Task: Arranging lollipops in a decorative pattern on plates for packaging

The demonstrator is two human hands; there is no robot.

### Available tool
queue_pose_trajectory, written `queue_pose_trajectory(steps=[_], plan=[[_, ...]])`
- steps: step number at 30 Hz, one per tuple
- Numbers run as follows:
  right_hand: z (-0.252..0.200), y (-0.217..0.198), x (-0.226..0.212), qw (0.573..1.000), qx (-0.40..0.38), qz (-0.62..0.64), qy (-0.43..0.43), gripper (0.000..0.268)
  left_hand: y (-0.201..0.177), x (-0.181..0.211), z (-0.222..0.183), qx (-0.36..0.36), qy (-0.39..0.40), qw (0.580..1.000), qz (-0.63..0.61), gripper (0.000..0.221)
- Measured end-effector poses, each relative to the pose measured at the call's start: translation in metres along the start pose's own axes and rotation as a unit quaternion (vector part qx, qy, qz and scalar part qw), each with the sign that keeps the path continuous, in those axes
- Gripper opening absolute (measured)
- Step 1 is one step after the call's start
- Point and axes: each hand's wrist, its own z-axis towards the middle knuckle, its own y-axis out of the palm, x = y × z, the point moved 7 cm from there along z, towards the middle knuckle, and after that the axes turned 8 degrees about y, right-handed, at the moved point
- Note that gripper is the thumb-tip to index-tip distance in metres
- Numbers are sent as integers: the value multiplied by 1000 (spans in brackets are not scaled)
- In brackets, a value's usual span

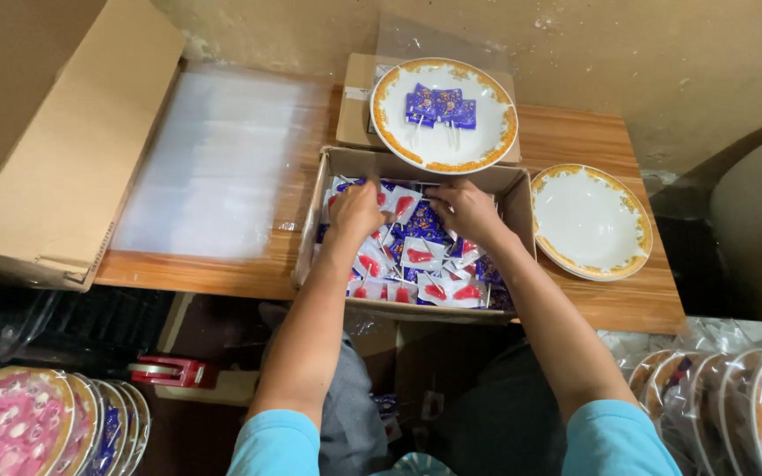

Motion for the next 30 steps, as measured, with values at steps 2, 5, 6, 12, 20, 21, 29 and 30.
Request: queue_pose_trajectory(steps=[2, 5, 6, 12, 20, 21, 29, 30], plan=[[4, 4, -18, 998, -15, -39, -51, 24, 2, -6, 2, -11, 2, 1000, -2, 54], [11, 21, -7, 998, 11, -23, -55, 18, -42, 1, -16, 79, 29, 996, 12, 34], [9, 18, -4, 998, 10, -23, -56, 18, -37, -7, -10, 79, 28, 996, 12, 34], [-10, -6, 19, 998, 8, -49, -34, 18, 3, -42, 40, 132, 88, 978, 134, 25], [-69, -104, -7, 998, -61, -3, -28, 21, -41, 13, -21, 128, 118, 965, 196, 20], [-71, -117, -9, 998, -58, -3, -26, 21, -24, -6, 2, 128, 121, 965, 196, 20], [-67, -156, 9, 996, 50, 68, 23, 17, -19, -8, -5, 93, 106, 970, 197, 17], [-57, -147, 21, 996, 51, 68, 23, 17, -21, -7, -6, 93, 107, 970, 197, 17]])
